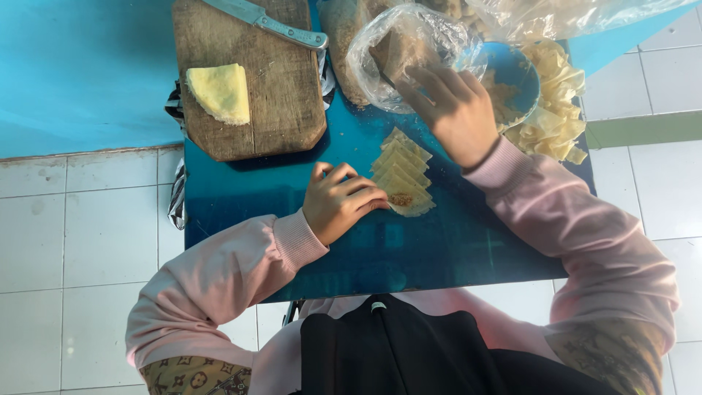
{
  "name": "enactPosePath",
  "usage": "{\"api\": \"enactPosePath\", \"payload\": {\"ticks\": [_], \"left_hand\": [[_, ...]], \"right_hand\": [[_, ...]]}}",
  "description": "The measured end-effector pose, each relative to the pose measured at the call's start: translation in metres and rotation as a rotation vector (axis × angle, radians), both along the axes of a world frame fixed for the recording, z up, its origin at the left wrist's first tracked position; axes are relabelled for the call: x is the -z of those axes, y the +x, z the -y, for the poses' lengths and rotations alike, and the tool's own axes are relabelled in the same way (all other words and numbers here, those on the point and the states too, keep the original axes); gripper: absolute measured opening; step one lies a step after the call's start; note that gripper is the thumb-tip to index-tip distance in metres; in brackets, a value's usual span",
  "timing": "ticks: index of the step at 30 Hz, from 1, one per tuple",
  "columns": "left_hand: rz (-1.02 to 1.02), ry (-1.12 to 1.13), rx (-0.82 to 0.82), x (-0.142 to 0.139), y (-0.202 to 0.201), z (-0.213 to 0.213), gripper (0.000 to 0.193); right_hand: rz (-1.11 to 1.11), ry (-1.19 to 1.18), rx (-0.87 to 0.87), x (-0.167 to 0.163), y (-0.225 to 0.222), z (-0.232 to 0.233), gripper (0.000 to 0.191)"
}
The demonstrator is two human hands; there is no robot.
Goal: The person stacks thin square pastry wrappers one at a time into an overlapping diamond pattern on a blue table, then spoons brown filling from a bowl onto the stacked wrappers and folds the edges over the filling by hand.
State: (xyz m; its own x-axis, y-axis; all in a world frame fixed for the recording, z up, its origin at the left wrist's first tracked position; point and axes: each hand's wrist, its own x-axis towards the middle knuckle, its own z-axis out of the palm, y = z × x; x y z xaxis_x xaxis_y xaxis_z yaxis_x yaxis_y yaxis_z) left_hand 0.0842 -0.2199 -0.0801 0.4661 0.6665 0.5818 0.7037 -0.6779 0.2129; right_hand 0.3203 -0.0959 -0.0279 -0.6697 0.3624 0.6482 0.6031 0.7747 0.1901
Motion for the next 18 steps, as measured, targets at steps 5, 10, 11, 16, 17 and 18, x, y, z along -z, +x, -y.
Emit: {"api": "enactPosePath", "payload": {"ticks": [5,10,11,16,17,18], "left_hand": [[-0.018,0.021,0.008,0.001,0.002,0.001,0.016],[-0.045,0.027,0.01,0.002,0.01,0.002,0.016],[-0.045,0.034,0.013,0.002,0.011,0.001,0.017],[-0.041,0.015,0.019,0.002,0.012,0.002,0.023],[-0.041,0.009,0.021,0.002,0.012,0.003,0.022],[-0.043,0.003,0.022,0.002,0.012,0.003,0.022]], "right_hand": [[-0.053,-0.346,-0.156,-0.006,0.026,0.029,0.011],[0.036,-0.781,-0.42,0.005,0.055,0.06,0.021],[0.026,-0.832,-0.443,0.01,0.056,0.064,0.022],[-0.049,-0.9,-0.365,0.031,0.066,0.076,0.025],[-0.068,-0.896,-0.359,0.034,0.066,0.076,0.025],[-0.08,-0.857,-0.349,0.038,0.065,0.077,0.023]]}}
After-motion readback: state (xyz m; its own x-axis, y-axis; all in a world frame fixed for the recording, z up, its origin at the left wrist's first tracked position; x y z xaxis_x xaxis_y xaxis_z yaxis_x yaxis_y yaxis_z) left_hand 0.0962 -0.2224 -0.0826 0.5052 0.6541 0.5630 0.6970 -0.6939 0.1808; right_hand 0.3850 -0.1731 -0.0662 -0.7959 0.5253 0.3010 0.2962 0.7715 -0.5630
